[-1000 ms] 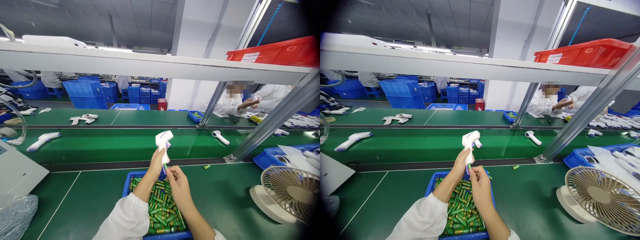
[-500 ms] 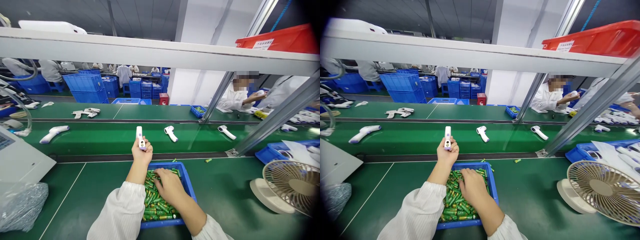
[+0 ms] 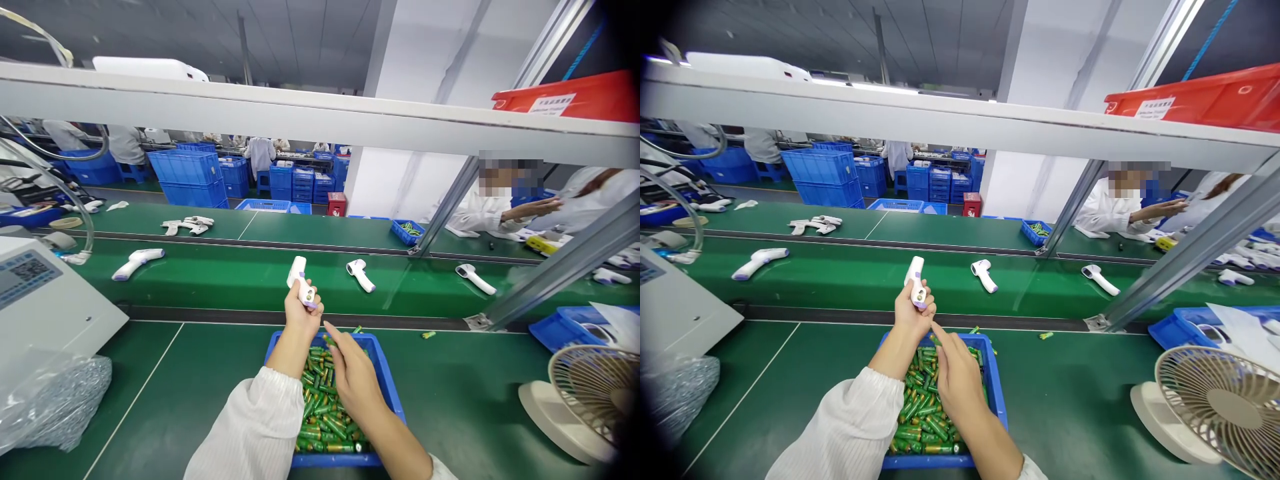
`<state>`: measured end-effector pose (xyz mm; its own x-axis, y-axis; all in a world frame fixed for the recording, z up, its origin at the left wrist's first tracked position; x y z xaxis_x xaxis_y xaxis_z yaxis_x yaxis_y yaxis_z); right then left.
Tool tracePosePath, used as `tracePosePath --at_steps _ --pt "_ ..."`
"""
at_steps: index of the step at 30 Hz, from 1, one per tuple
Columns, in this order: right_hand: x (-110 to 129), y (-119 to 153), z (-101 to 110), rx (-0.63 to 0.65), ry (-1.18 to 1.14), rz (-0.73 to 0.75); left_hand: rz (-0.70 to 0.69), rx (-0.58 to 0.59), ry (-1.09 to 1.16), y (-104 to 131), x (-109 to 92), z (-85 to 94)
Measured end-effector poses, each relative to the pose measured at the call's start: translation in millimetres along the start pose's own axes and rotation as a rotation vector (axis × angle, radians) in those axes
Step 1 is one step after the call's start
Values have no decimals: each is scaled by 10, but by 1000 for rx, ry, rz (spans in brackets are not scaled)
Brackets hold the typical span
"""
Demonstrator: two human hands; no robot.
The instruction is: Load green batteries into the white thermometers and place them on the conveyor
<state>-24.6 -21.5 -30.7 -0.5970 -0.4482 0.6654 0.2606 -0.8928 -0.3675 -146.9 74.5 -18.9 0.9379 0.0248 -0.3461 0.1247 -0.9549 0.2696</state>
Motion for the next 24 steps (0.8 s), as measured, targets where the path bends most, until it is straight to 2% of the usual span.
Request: tracePosePath --at_steps 3,6,9,12,15,17,20,24 --pt "-46 7 97 -213 -151 3 72 26 -69 59 219 -19" --pt "-149 35 188 -469 -276 -76 180 67 -145 182 504 -37" --pt "-229 52 257 -603 -357 -148 286 80 -246 308 719 -36" --pt "-217 43 321 -615 -305 -164 317 114 -291 373 778 -52" --pt "-150 -6 323 -482 -293 -156 258 114 -320 372 723 -64" --pt "-141 -42 302 -436 -351 -223 235 90 -361 355 695 -51" --pt "-193 -66 298 -474 -480 -345 234 108 -418 322 725 -25" --pt "-254 6 366 -530 -589 -410 188 89 -425 375 799 -40"
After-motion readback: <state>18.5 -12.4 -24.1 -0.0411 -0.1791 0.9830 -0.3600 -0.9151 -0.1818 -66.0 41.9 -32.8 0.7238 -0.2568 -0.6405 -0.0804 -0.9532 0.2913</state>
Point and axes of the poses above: each hand's wrist, its own y-axis away from the middle knuckle, its own z-axis out of the back of the hand, x = y × z, the point moved 3 cm from there along -y, towards the middle knuckle, and after that the axes turned 5 degrees about -z, right-handed, at the moved point
